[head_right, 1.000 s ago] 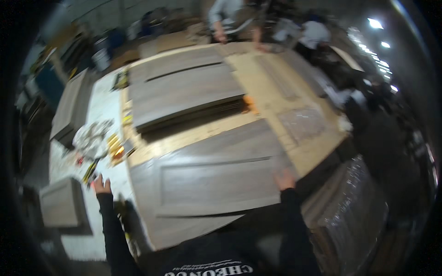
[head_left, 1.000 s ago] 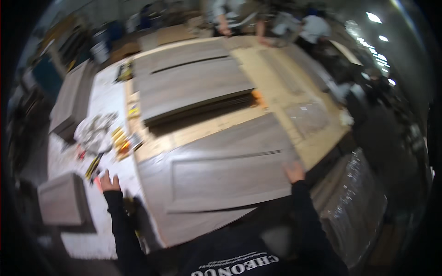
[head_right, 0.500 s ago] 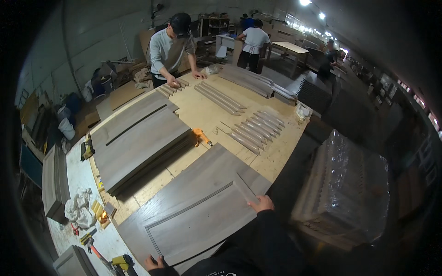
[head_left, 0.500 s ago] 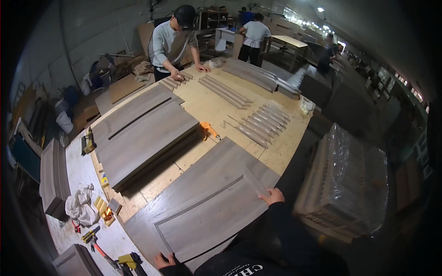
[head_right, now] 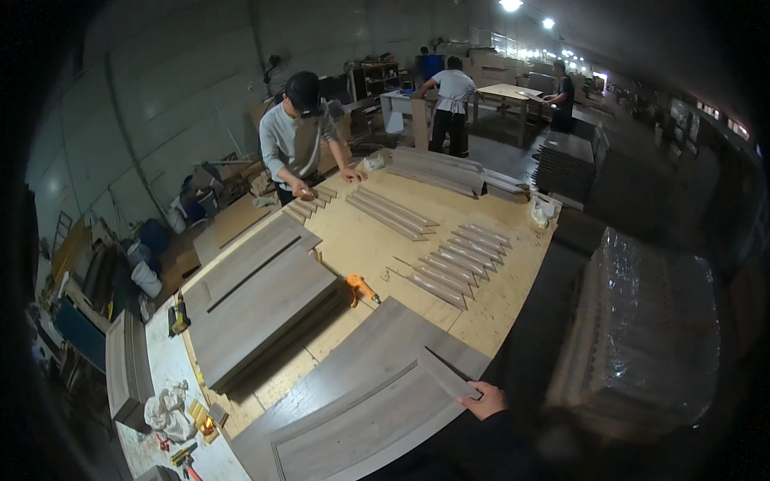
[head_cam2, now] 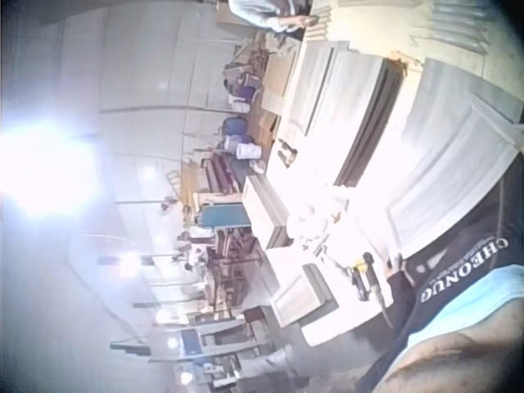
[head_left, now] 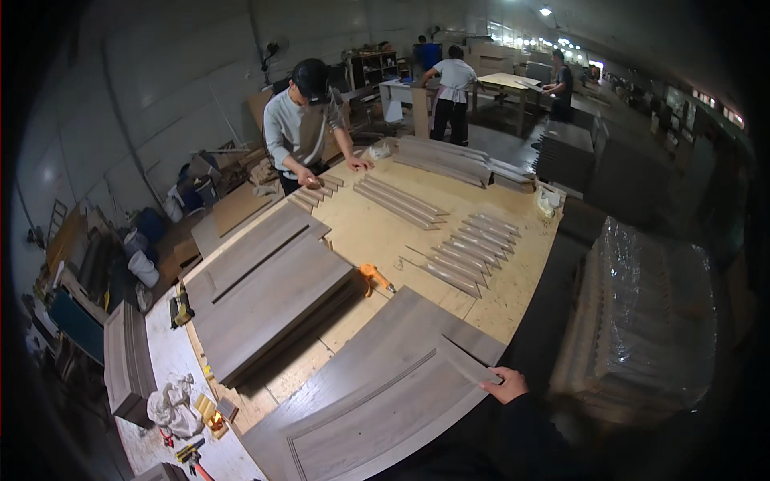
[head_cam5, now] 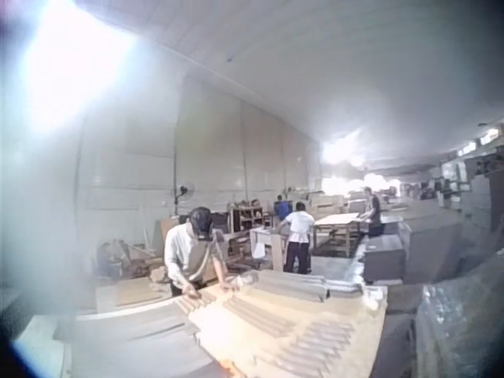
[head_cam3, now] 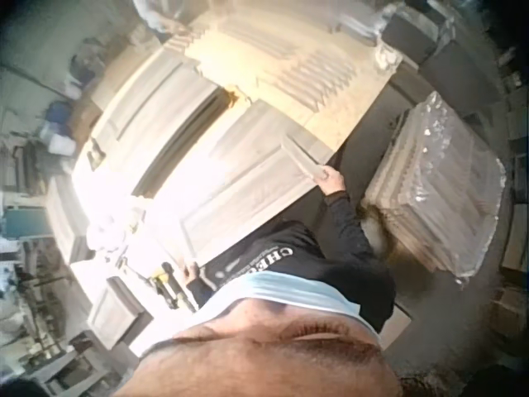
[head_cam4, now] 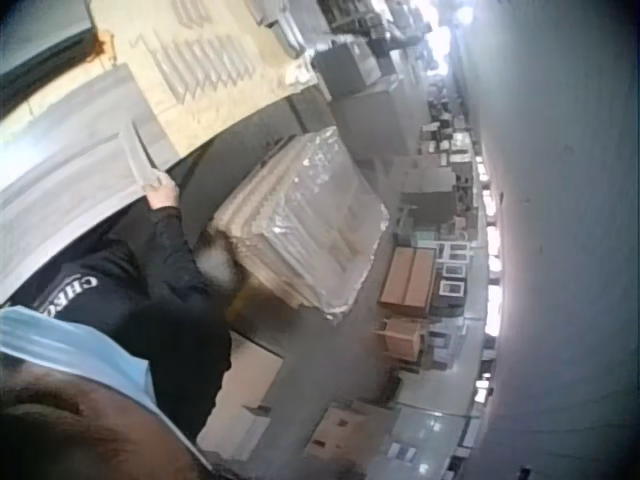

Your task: The person hammers a wooden frame with a hammer, fits wooden trim pieces onto wooden panels by hand, and fastens the trim pieces into place using a pneumatic nail gun.

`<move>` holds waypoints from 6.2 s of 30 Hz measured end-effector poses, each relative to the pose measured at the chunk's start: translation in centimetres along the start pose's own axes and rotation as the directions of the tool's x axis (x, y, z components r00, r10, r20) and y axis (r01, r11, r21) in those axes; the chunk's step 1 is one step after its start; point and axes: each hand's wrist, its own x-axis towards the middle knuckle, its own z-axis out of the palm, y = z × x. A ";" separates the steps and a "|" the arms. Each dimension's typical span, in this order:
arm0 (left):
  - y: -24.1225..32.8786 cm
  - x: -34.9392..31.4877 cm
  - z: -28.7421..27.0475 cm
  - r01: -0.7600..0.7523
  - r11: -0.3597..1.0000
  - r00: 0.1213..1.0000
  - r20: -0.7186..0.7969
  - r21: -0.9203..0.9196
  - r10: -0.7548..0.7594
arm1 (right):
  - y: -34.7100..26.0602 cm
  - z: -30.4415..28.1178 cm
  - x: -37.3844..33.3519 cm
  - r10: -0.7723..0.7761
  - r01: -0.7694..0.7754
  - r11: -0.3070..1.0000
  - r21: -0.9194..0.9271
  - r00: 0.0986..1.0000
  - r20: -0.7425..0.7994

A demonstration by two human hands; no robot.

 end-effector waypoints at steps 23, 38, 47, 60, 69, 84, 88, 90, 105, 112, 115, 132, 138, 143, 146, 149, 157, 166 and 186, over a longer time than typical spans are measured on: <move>6.5 1.2 -5.0 0.139 0.990 0.962 -0.235 -0.009 -0.137 | -8.3 3.1 9.2 -0.235 0.318 0.554 0.769 0.946 -0.222; 8.4 0.1 -6.2 0.281 0.960 0.902 -0.338 -0.011 -0.268 | -9.6 5.1 12.7 -0.277 0.151 0.653 0.742 0.960 0.048; 2.9 0.1 -1.0 0.232 0.900 0.881 -0.313 -0.370 -0.356 | -8.3 4.7 14.9 -0.307 0.245 0.758 0.604 0.952 0.000; -1.0 0.7 -1.7 0.265 0.947 0.883 -0.349 -0.183 -0.315 | -7.2 2.4 16.1 -0.269 0.188 0.625 0.758 0.963 -0.018; -7.8 -1.0 -4.2 0.058 0.874 0.929 -0.295 -0.482 -0.224 | -9.2 2.5 13.1 -0.051 0.305 0.591 0.747 0.938 -0.343; -9.6 -9.8 -1.1 0.487 0.809 0.765 0.608 -0.330 -0.212 | 2.2 -2.8 17.1 -0.471 -0.261 0.776 0.575 0.367 0.802; -6.2 -8.8 -6.6 0.834 0.296 0.546 0.775 -0.465 -0.320 | -1.4 -2.3 16.4 -0.189 -0.062 0.969 0.238 0.432 0.882; -7.6 -7.7 -9.9 0.571 0.134 0.802 0.515 -0.810 -0.304 | -4.0 1.1 14.3 -0.152 -0.007 0.984 0.180 0.500 0.853; -33.9 5.3 -27.8 -0.213 0.246 0.435 -0.317 -0.946 -0.843 | -26.7 43.3 -28.3 -0.717 0.176 0.687 0.705 0.320 0.619; -46.9 9.5 -35.1 0.684 0.607 0.240 -0.661 -0.405 -0.711 | -31.8 54.7 -44.1 -0.688 0.323 0.725 0.609 0.398 0.607; -45.4 10.0 -24.2 0.527 0.675 0.379 -0.568 -0.516 -0.730 | -29.9 59.1 -45.5 -0.638 0.387 0.769 0.509 0.500 0.586; -51.6 3.1 -22.1 0.520 0.835 0.314 -0.868 -0.181 -0.384 | -26.1 49.6 -41.4 -0.649 0.196 0.753 0.627 0.073 0.757; -25.8 8.0 -14.4 -0.058 0.995 0.753 -0.658 -0.076 -0.007 | -19.3 37.9 -23.6 -0.475 0.160 0.880 0.447 0.334 0.815; -8.6 13.7 -1.3 -0.406 0.914 0.890 -0.233 -0.014 0.392 | -10.4 28.5 -10.8 -0.272 0.026 0.928 0.371 0.727 0.630; -2.1 18.3 7.0 -0.526 0.844 0.844 -0.061 0.107 0.533 | -6.4 23.5 -6.9 -0.172 -0.061 0.928 0.368 0.805 0.568; -1.0 24.5 14.6 -0.471 0.781 0.882 0.235 0.410 0.408 | -3.7 19.1 -4.1 -0.128 -0.078 0.927 0.367 0.854 0.504; -7.3 30.9 24.4 -0.415 0.691 0.899 0.150 0.592 0.411 | 1.9 11.1 2.6 -0.034 -0.052 0.955 0.292 0.959 0.281; 0.4 16.7 18.1 -0.647 0.632 0.751 0.216 0.427 0.624 | -4.5 17.3 8.4 -0.130 -0.486 0.586 0.648 0.733 0.668; 3.6 -10.7 8.7 -0.376 0.915 0.696 0.696 0.144 0.177 | 0.9 7.9 3.6 0.139 -0.334 0.941 0.051 0.521 0.842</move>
